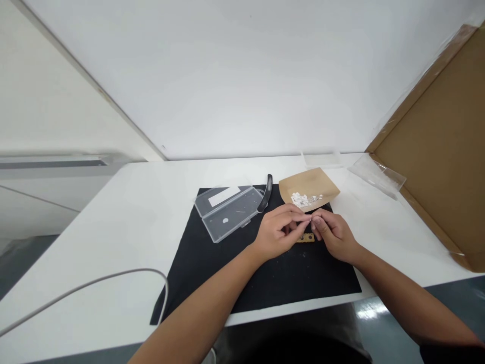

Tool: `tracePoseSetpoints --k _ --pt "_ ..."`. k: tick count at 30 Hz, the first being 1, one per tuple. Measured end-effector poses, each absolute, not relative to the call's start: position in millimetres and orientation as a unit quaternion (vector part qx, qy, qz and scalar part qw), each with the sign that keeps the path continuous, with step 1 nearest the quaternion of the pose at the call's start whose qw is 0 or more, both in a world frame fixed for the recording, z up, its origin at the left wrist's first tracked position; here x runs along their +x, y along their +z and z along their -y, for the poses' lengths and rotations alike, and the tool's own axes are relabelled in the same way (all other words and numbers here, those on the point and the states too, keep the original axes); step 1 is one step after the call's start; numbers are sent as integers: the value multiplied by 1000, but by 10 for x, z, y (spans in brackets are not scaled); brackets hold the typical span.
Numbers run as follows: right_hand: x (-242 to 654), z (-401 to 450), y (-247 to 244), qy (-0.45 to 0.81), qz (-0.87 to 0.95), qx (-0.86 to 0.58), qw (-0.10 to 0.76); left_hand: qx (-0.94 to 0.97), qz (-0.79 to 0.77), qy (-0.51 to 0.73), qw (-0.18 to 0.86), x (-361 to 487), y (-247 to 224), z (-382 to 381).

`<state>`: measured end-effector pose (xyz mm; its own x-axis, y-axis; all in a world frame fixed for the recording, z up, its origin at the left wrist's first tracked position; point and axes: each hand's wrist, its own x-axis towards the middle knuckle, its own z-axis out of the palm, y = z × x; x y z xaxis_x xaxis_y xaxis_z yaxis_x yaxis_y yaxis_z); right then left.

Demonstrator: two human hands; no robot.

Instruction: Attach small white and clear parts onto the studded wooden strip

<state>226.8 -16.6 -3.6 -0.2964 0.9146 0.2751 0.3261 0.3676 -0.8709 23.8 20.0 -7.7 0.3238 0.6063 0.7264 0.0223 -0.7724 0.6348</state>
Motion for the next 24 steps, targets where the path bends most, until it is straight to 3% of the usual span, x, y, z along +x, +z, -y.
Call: tracePoseSetpoints --k 5,15,19,24 --pt "2257 168 -16 346 728 -454 379 750 -241 551 277 270 -81 -181" --pt "2268 114 -127 79 861 -417 282 717 -289 538 336 305 -50 -151" --pt "2263 131 -125 93 861 -413 283 702 -297 523 381 303 -24 -141" --pt "2242 173 -58 229 818 -432 302 671 -294 510 450 292 -62 -152"
